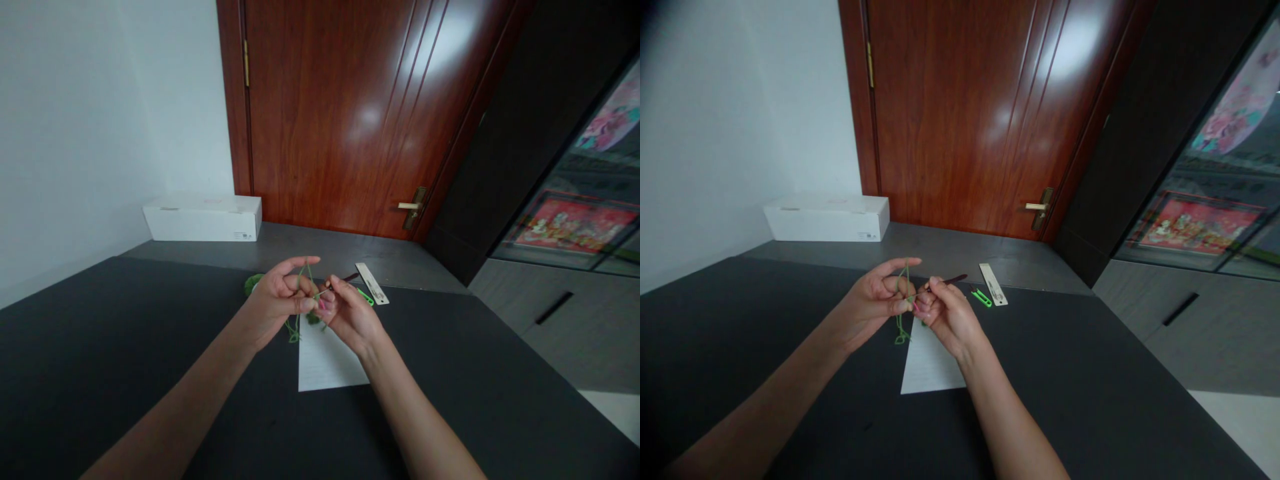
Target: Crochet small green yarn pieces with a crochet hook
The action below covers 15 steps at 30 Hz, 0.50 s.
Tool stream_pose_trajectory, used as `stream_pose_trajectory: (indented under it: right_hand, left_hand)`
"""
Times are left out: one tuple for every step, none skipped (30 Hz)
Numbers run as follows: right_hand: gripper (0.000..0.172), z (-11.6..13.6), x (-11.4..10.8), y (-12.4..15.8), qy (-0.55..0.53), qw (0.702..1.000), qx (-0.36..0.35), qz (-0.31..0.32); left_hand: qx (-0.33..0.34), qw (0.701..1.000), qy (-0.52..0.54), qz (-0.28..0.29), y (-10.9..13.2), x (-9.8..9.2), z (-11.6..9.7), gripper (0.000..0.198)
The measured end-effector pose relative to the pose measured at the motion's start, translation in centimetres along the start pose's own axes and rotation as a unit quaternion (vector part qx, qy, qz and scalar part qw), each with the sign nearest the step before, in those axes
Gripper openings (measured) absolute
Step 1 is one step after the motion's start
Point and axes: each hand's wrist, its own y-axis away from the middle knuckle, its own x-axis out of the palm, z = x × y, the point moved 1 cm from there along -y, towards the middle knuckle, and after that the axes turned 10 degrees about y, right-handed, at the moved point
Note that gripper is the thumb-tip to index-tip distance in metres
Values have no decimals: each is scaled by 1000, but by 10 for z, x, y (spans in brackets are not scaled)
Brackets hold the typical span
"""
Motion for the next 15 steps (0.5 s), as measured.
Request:
stream_pose_trajectory:
  right_hand:
    - [26, -1, 1, 0, -2, 1000, -2, -3]
    - [28, -1, 3, 1, -3, 1000, -8, -5]
    - [30, -2, 4, 1, -5, 1000, -18, -7]
    - [31, -2, 6, 2, -5, 999, -31, -9]
    - [30, -3, 7, 2, -2, 999, -47, -11]
    - [30, -3, 8, 2, 5, 998, -63, -13]
    - [29, -4, 9, 2, 17, 996, -83, -16]
    - [27, -5, 10, 2, 33, 994, -105, -21]
    - [26, -5, 11, 1, 57, 989, -131, -28]
    - [24, -5, 11, 2, 88, 982, -162, -37]
    - [22, -4, 10, 2, 128, 970, -201, -51]
    - [20, -2, 9, 3, 180, 949, -249, -71]
    - [17, 0, 8, 5, 250, 915, -304, -89]
    - [14, 3, 6, 8, 331, 867, -357, -105]
    - [12, 5, 4, 11, 418, 802, -411, -116]
  left_hand:
    - [8, 1000, -13, -4, 0, 1, -1, 68]
    - [16, 999, -27, -8, 0, 3, -3, 67]
    - [25, 999, -39, -12, 0, 4, -4, 67]
    - [33, 998, -49, -16, 0, 5, -5, 66]
    - [39, 997, -56, -21, 0, 6, -6, 65]
    - [44, 997, -61, -27, 0, 7, -7, 64]
    - [47, 996, -63, -32, -1, 7, -7, 63]
    - [49, 996, -66, -38, -1, 7, -7, 63]
    - [52, 995, -68, -44, -1, 7, -8, 63]
    - [57, 995, -69, -50, -1, 8, -8, 64]
    - [62, 994, -69, -56, -1, 8, -8, 65]
    - [66, 993, -67, -65, -1, 9, -7, 66]
    - [69, 993, -61, -74, 0, 10, -6, 67]
    - [69, 993, -50, -83, 0, 11, -5, 67]
    - [67, 993, -35, -90, 1, 13, -4, 67]
